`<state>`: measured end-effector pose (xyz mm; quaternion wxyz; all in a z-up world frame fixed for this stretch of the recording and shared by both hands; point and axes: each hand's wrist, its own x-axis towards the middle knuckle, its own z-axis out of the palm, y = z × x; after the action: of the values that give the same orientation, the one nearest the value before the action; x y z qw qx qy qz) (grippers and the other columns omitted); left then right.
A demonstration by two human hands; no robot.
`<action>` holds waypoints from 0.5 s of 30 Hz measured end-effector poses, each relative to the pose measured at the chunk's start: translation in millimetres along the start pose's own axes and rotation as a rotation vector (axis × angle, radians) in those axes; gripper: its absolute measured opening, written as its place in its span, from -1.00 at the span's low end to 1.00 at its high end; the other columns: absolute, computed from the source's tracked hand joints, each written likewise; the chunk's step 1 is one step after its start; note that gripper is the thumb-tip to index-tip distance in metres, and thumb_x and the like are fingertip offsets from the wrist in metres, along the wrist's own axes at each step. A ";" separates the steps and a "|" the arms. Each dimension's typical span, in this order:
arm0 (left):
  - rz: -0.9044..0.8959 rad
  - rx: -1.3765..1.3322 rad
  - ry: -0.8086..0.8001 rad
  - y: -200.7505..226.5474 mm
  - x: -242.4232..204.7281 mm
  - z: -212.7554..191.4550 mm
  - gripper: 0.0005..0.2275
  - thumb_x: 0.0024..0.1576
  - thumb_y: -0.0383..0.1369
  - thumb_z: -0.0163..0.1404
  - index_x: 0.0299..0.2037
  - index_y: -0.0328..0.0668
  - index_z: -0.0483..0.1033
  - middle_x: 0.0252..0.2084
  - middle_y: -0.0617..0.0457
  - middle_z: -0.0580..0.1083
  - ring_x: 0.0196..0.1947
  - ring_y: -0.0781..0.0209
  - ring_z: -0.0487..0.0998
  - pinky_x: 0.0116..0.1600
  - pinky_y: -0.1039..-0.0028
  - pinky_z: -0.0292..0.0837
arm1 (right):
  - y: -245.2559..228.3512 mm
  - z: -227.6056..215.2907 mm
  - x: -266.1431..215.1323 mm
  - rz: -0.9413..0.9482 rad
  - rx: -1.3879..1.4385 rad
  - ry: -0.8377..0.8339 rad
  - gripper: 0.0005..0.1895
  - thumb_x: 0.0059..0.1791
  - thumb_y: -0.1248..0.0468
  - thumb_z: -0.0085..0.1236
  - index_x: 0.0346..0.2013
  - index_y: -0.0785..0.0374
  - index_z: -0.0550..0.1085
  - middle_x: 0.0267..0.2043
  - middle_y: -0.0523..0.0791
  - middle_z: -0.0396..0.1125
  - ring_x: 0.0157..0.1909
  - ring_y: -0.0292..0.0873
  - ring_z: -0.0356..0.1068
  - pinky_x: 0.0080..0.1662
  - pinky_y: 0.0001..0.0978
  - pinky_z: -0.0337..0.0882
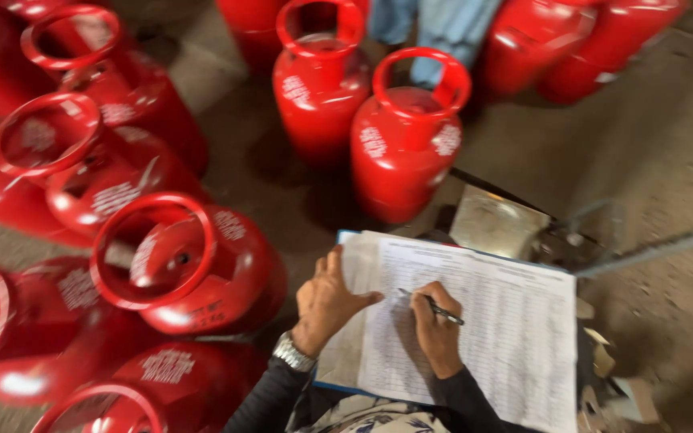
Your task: Manually recording the weight of gas cylinders on a log sheet as they are moved or weighed.
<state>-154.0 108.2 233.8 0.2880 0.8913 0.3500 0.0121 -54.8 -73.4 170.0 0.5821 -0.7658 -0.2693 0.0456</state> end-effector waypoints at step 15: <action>0.104 -0.376 0.124 20.0 2.5 16.1 -0.17 -0.14 0.04 0.26 0.33 -0.17 0.27 -0.07 0.06 0.53 -0.52 0.16 0.45 -0.48 0.36 0.48 | -47.7 -39.9 -1.6 -0.122 0.072 0.045 -0.89 0.04 0.31 0.09 -0.29 0.32 0.45 -0.43 -0.12 0.31 -0.46 -0.31 0.24 -0.40 -0.39 0.27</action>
<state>-136.2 89.8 230.4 0.4262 0.8363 0.3122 0.1469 -58.0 -100.2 226.1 0.6171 -0.7273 -0.3005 0.0025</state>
